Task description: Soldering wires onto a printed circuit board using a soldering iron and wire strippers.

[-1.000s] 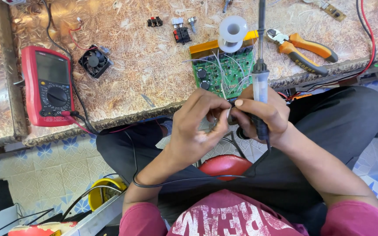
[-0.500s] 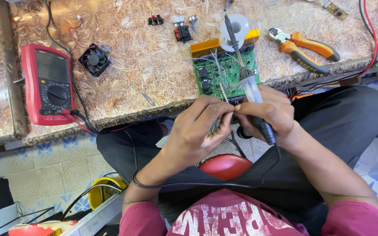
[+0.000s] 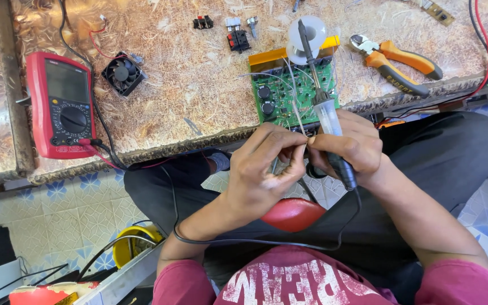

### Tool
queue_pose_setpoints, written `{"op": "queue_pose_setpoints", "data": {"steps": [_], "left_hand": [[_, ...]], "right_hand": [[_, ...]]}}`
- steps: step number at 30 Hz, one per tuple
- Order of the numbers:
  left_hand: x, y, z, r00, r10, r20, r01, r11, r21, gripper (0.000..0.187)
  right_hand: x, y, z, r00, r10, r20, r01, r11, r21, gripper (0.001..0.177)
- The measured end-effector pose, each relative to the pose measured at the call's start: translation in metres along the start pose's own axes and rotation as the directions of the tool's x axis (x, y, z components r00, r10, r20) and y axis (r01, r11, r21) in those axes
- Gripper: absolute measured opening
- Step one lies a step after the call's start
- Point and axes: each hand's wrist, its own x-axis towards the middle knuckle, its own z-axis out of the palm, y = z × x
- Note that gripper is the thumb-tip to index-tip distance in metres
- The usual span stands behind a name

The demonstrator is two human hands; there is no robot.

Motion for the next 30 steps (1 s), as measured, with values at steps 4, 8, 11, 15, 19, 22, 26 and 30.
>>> {"op": "queue_pose_setpoints", "data": {"steps": [4, 8, 11, 15, 19, 22, 26, 30], "left_hand": [[-0.003, -0.003, 0.004, 1.0, 0.005, -0.021, -0.004, 1.0, 0.002, 0.016], [-0.006, -0.007, 0.007, 1.0, 0.001, -0.03, 0.0, 1.0, 0.011, 0.016], [-0.006, -0.008, 0.007, 1.0, -0.02, -0.015, 0.021, 0.999, 0.048, 0.014], [-0.004, -0.008, 0.006, 0.998, -0.067, -0.001, 0.067, 0.997, -0.028, 0.013], [-0.003, -0.008, 0.005, 0.993, -0.119, 0.005, 0.119, 0.986, -0.118, 0.014], [-0.002, -0.005, -0.001, 0.982, -0.185, 0.044, 0.19, 0.966, -0.175, 0.013], [-0.001, -0.004, -0.009, 0.974, -0.209, 0.089, 0.224, 0.951, -0.214, 0.014], [-0.005, -0.004, -0.007, 0.942, -0.296, 0.158, 0.336, 0.816, -0.471, 0.013]], "right_hand": [[0.003, 0.0, 0.001, 1.0, -0.019, 0.0, 0.019, 1.0, -0.006, 0.004], [0.004, 0.0, 0.002, 1.0, -0.023, 0.008, 0.023, 1.0, -0.013, 0.003], [0.006, 0.001, 0.003, 0.999, -0.033, 0.02, 0.034, 0.999, -0.009, 0.006], [0.003, 0.006, 0.003, 0.995, -0.088, 0.041, 0.087, 0.996, 0.019, 0.004], [-0.008, 0.012, 0.002, 0.998, -0.064, 0.024, 0.063, 0.997, 0.042, 0.009], [-0.005, 0.009, 0.003, 0.999, -0.018, -0.038, 0.021, 0.998, 0.061, 0.005], [-0.005, 0.004, 0.0, 0.998, 0.027, -0.056, -0.024, 0.998, 0.059, 0.01], [-0.012, 0.003, -0.008, 0.993, -0.115, 0.002, 0.115, 0.988, -0.102, 0.011]]}}
